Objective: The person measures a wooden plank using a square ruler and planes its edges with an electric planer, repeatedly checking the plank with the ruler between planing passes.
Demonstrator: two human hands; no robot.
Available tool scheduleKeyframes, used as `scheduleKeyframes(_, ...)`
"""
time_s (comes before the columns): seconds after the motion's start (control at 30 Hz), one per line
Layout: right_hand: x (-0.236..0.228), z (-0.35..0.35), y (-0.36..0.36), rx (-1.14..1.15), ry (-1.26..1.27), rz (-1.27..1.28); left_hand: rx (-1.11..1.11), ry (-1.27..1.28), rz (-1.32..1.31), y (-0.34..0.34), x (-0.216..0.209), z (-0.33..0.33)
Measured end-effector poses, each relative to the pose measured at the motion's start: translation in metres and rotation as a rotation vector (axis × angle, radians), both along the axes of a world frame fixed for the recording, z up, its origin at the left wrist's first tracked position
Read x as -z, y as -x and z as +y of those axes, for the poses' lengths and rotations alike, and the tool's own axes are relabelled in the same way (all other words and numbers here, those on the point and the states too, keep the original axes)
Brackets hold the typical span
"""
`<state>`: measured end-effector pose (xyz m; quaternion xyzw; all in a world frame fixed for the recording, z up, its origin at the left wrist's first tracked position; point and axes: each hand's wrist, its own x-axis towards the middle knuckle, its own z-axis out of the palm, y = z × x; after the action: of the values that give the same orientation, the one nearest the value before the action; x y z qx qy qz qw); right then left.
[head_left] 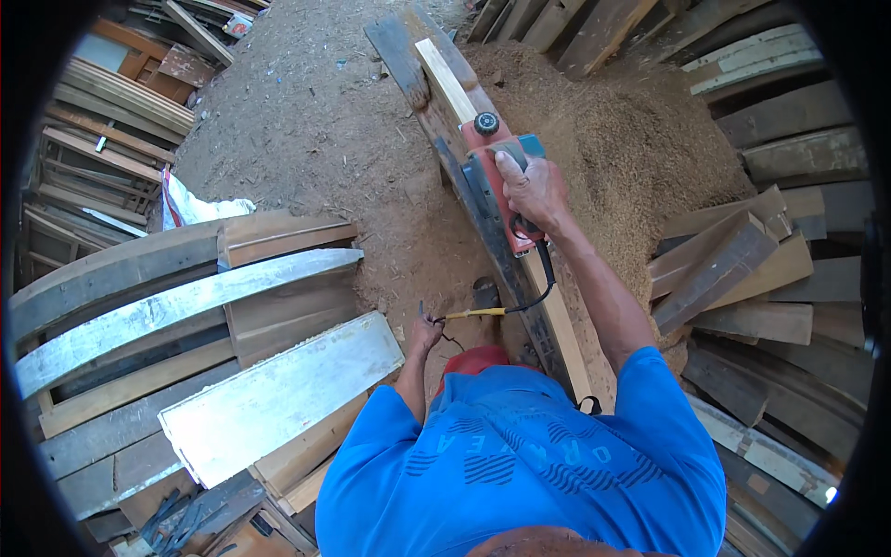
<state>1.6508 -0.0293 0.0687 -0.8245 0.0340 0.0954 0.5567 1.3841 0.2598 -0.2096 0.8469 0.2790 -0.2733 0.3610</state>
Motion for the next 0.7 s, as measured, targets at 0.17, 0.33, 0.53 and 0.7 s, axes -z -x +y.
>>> scheduleKeyframes(0.17,0.0,0.009,-0.033,-0.054,0.008,-0.016,0.015,0.004,0.029,-0.03,0.009,0.003)
scheduleKeyframes(0.33,0.002,0.019,-0.064,-0.035,0.046,-0.021,0.049,0.017,0.084,-0.058,0.022,0.001)
scheduleKeyframes(0.53,0.006,0.032,-0.103,0.01,0.016,-0.059,0.113,0.208,0.015,-0.133,0.022,-0.015)
scheduleKeyframes(0.7,0.0,0.037,-0.136,0.006,0.064,-0.023,-0.046,0.248,-0.281,-0.246,-0.021,-0.07)
